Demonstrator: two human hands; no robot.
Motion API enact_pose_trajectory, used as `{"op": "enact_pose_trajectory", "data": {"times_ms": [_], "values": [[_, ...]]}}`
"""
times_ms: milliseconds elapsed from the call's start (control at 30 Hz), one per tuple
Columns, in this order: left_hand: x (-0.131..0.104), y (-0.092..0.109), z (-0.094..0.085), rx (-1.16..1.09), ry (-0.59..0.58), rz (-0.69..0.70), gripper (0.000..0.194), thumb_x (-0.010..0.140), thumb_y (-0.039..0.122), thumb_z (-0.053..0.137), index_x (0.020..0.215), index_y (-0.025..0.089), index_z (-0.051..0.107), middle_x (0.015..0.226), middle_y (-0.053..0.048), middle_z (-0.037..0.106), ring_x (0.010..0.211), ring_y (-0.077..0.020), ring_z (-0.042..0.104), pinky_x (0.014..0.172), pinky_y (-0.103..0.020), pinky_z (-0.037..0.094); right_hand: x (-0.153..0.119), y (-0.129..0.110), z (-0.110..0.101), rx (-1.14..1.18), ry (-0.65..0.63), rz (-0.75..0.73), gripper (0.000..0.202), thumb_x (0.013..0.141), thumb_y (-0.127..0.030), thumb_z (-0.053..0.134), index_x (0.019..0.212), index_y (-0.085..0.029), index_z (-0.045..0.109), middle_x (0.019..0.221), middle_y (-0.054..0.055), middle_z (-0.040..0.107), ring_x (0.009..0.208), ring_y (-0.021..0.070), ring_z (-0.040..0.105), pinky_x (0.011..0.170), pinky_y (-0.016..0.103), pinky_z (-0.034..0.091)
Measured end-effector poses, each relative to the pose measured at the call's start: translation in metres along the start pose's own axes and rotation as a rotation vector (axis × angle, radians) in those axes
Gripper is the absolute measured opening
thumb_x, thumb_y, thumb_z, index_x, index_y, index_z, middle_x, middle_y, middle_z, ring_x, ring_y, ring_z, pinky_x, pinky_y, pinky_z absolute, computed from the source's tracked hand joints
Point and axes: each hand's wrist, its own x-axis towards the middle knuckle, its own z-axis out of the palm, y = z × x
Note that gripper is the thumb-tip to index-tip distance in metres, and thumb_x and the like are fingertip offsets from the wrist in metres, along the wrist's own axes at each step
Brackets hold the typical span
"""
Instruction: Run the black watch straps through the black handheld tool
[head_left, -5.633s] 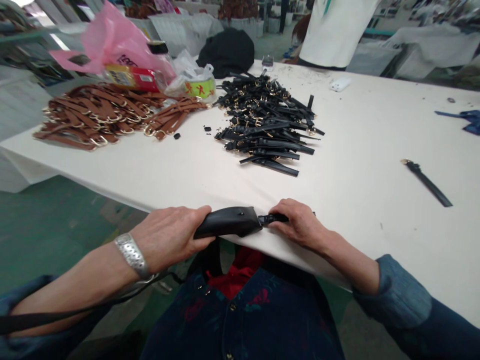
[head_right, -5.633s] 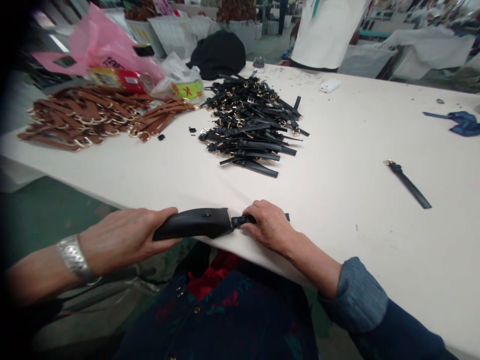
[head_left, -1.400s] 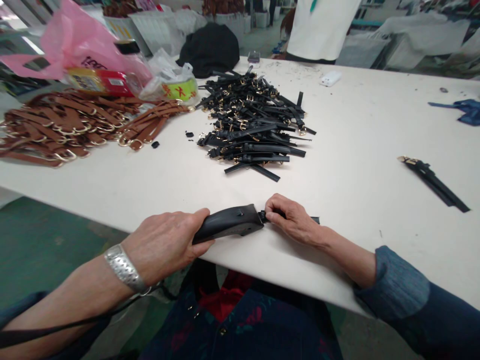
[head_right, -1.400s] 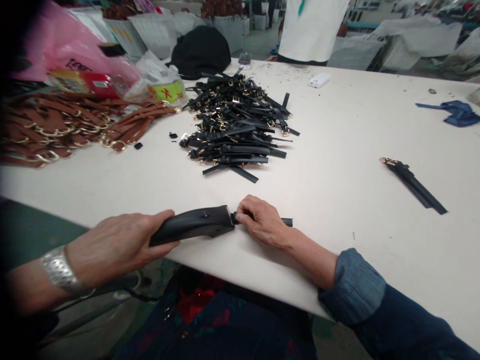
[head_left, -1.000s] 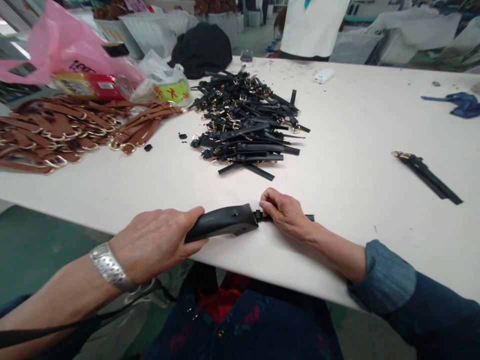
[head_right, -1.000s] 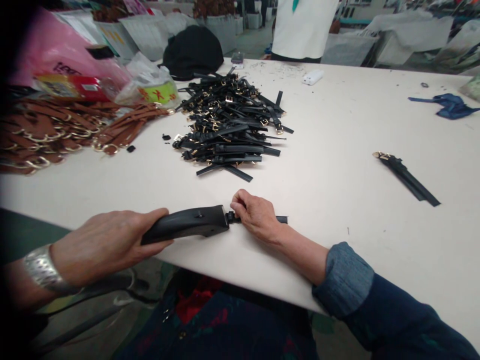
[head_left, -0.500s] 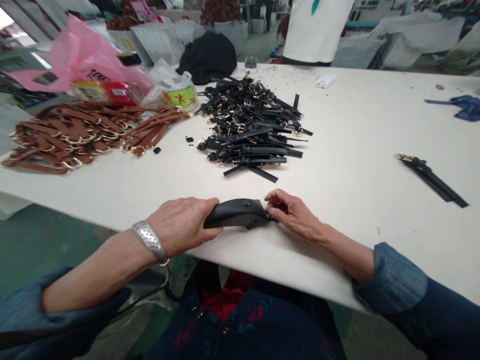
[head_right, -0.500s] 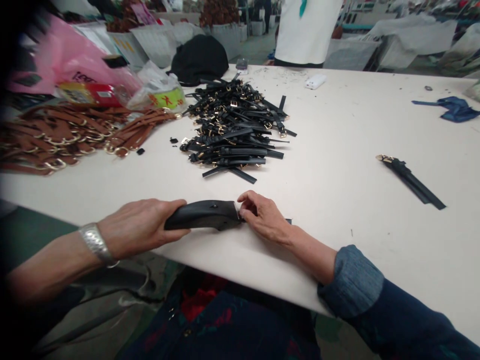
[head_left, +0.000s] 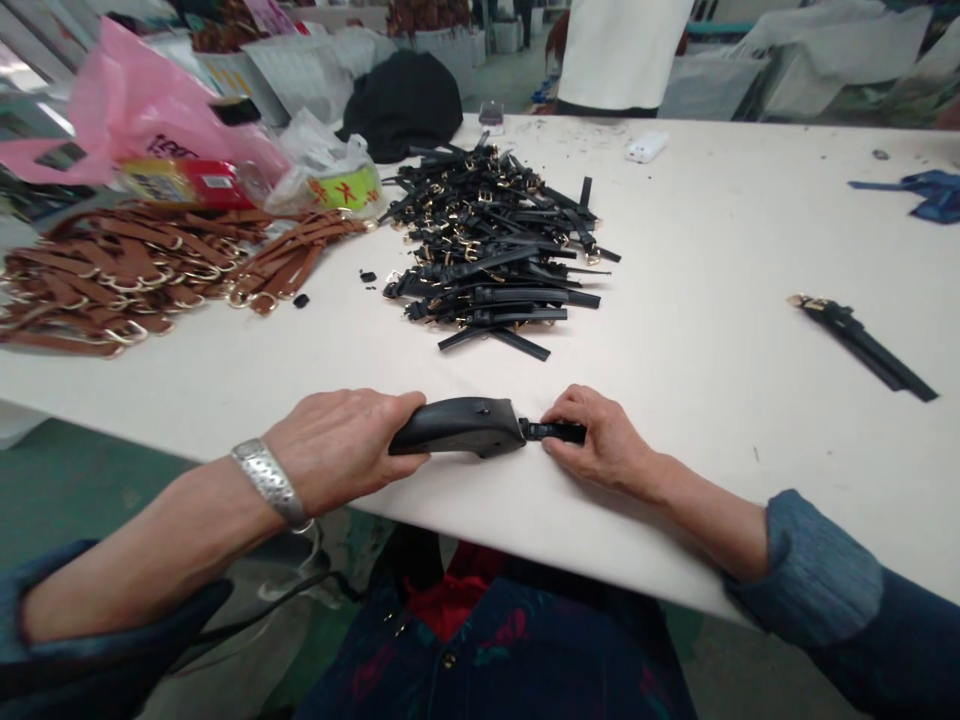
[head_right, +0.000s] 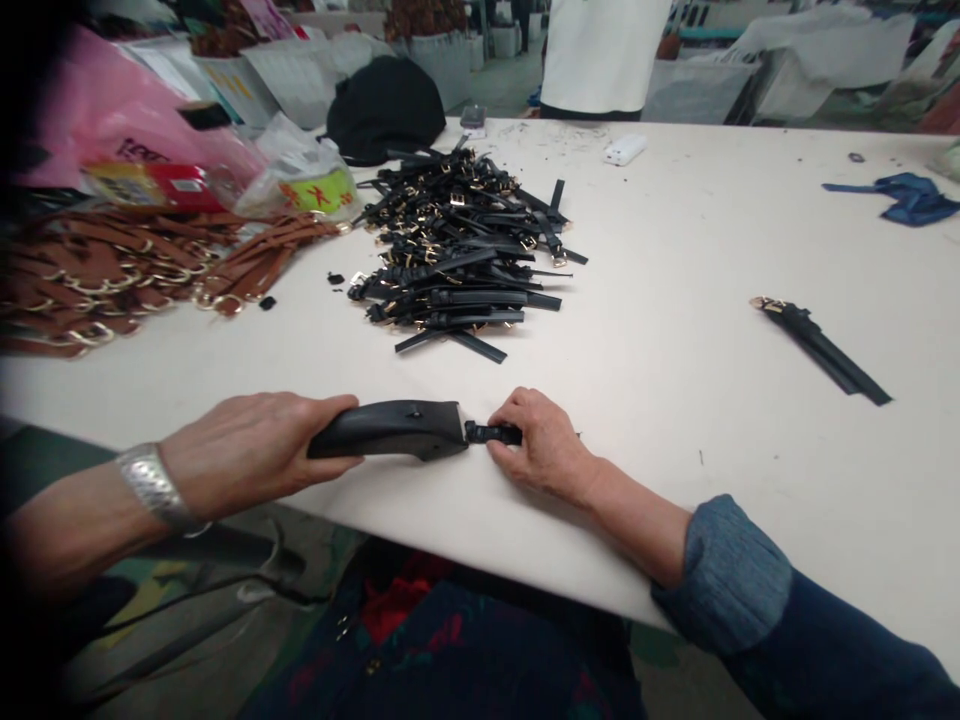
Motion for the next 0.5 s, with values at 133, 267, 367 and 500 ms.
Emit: {"op": "enact_pose_trajectory", "data": {"times_ms": [133,267,367,500], "values": [[0.007,0.007,0.002,-0.072,0.014,-0.002,0.038,0.08,0.054,0.048,0.098,0.023,0.062,0.077,-0.008,0.069,0.071,-0.026,0.064,0.06,-0.032,0.038,0.001,-0.002,0.0,0.004,0.008,0.014,0.016,0.071,-0.012,0.062,0.084,-0.018,0.069,0.083,0.005,0.061,0.079,0.0182,0.057,0.073,0.032,0.046],[0.003,0.006,0.009,-0.149,-0.001,-0.039,0.039,0.081,0.053,0.048,0.101,0.022,0.061,0.08,-0.009,0.069,0.073,-0.027,0.064,0.062,-0.033,0.04,-0.001,-0.002,0.001,0.017,0.014,0.024,0.016,0.072,-0.014,0.062,0.085,-0.017,0.07,0.084,0.006,0.063,0.078,0.0184,0.058,0.072,0.032,0.047],[-0.004,-0.002,0.015,-0.143,-0.017,-0.068,0.04,0.081,0.054,0.047,0.102,0.022,0.06,0.08,-0.01,0.069,0.074,-0.0295,0.065,0.063,-0.035,0.04,0.0,-0.003,0.003,0.024,0.04,0.052,0.013,0.073,-0.016,0.063,0.083,-0.018,0.072,0.082,0.005,0.064,0.076,0.0176,0.058,0.07,0.031,0.047],[-0.011,-0.008,0.017,-0.118,-0.019,-0.061,0.04,0.082,0.053,0.046,0.102,0.022,0.06,0.08,-0.012,0.069,0.073,-0.0312,0.065,0.063,-0.036,0.04,0.006,-0.008,0.003,-0.041,0.016,0.13,0.009,0.076,-0.02,0.063,0.077,-0.02,0.072,0.08,0.003,0.065,0.07,0.0152,0.058,0.066,0.029,0.044]]}}
